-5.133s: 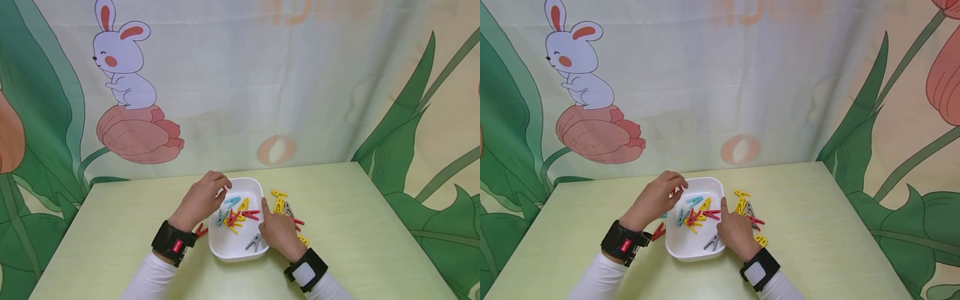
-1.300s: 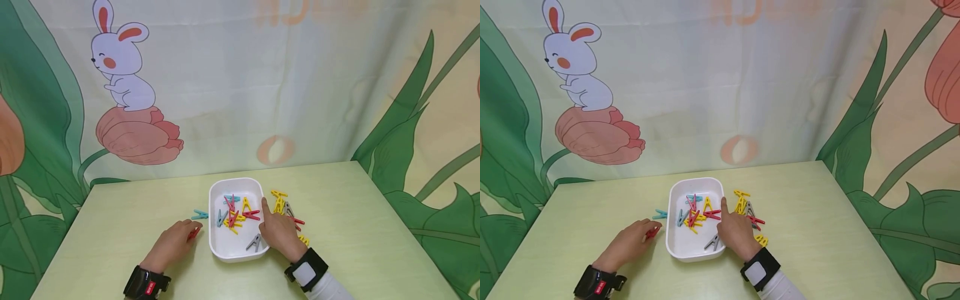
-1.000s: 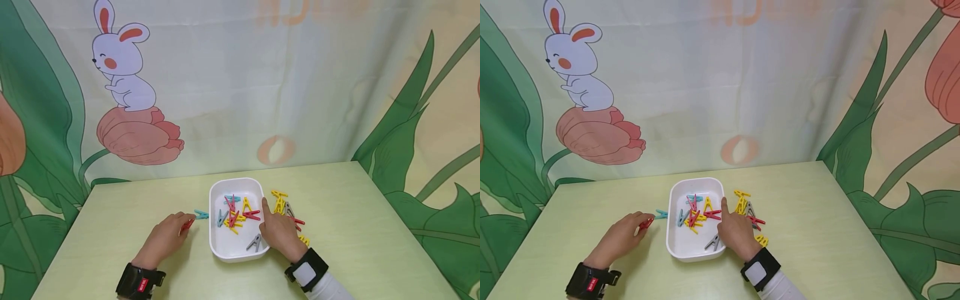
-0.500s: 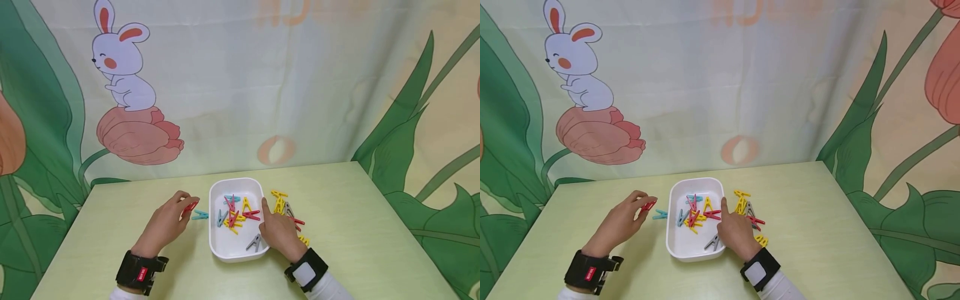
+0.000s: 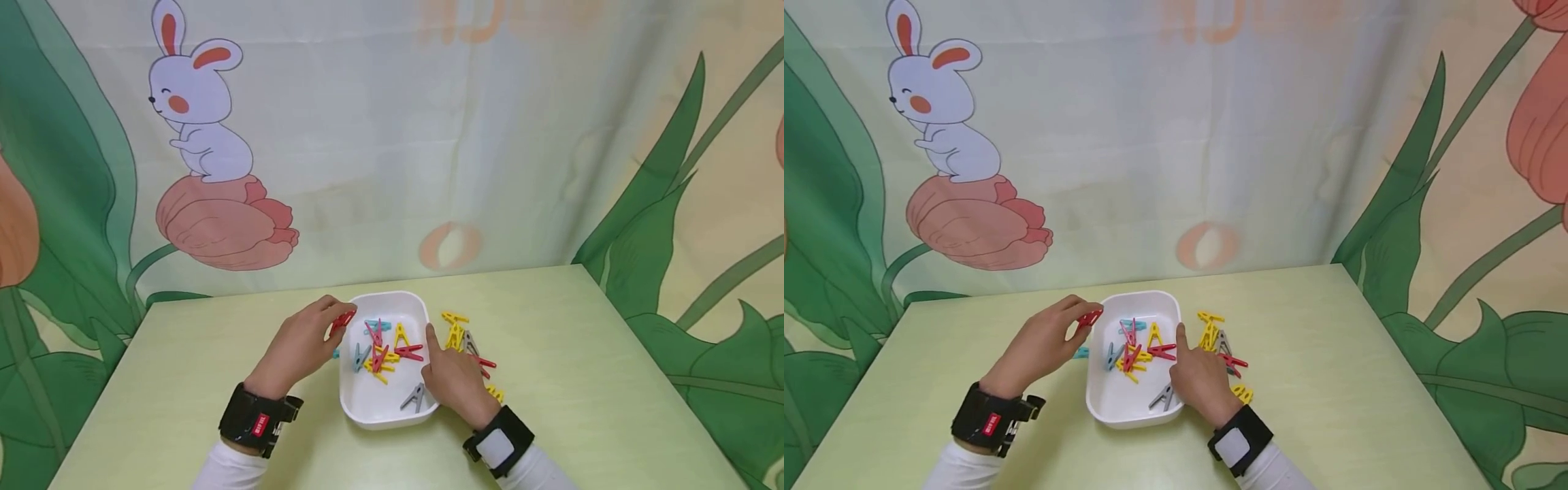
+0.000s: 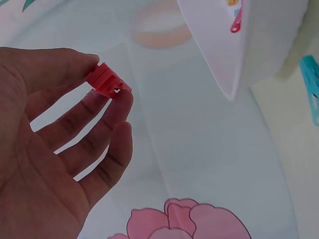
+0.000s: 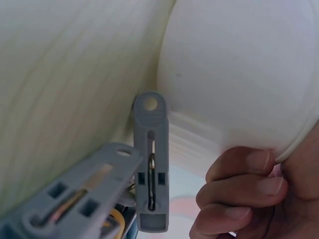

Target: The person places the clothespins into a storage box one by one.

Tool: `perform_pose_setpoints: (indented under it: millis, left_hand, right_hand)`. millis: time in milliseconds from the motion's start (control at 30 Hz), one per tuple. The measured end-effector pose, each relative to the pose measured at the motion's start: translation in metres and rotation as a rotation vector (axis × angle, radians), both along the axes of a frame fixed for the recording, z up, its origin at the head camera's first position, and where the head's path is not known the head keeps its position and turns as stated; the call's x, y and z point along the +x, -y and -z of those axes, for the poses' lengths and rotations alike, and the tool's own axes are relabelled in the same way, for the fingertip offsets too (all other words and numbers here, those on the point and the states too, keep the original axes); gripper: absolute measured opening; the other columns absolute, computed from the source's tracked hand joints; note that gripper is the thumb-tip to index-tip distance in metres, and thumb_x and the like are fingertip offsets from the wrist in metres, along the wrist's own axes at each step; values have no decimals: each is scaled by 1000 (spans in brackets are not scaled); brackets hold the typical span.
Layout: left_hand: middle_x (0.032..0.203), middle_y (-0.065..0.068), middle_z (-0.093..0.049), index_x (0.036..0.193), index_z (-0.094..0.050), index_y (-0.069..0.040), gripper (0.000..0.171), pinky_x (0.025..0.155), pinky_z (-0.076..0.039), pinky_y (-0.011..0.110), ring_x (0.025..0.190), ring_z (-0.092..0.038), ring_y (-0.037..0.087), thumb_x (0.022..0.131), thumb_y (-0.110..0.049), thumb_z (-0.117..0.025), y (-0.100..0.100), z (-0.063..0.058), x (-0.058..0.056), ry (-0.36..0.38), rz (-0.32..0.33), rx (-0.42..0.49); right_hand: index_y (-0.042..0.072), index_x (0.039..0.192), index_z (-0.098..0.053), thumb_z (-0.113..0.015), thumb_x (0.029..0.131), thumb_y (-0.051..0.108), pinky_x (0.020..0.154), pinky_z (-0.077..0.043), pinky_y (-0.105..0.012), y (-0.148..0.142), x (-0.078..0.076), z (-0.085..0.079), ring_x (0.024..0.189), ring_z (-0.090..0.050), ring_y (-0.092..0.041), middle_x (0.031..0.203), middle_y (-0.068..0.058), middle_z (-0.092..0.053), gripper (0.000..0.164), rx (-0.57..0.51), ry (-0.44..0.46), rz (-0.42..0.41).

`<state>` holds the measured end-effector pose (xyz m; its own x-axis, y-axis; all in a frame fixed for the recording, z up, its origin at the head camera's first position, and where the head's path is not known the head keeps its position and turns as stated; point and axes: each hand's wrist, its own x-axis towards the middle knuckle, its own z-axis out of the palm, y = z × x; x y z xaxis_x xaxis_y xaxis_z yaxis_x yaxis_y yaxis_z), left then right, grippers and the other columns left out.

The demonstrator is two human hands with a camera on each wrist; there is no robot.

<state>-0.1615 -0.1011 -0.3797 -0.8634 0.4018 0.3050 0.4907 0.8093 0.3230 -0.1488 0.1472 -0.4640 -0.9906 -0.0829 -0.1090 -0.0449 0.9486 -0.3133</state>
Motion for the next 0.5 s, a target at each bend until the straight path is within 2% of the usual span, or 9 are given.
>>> perform_pose_setpoints:
  millis: [233, 500]
  left_hand:
    - [105, -1, -65, 123, -68, -15, 35, 73, -53, 31, 84, -59, 14, 88, -13, -71, -16, -4, -8, 2, 39, -14]
    - [104, 0, -68, 123, -68, -14, 33, 79, -55, 35, 87, -62, 16, 90, -16, -71, -30, -9, -18, 19, 89, -27]
  right_hand:
    - [13, 157, -23, -60, 95, 26, 47, -28, -28, 0, 1, 1, 45, -46, -19, 55, -3, -46, 73, -3, 2, 2]
    - [14, 158, -22, -59, 95, 26, 47, -28, -29, 0, 0, -1, 45, -46, -20, 55, -3, -46, 73, -4, 8, -1]
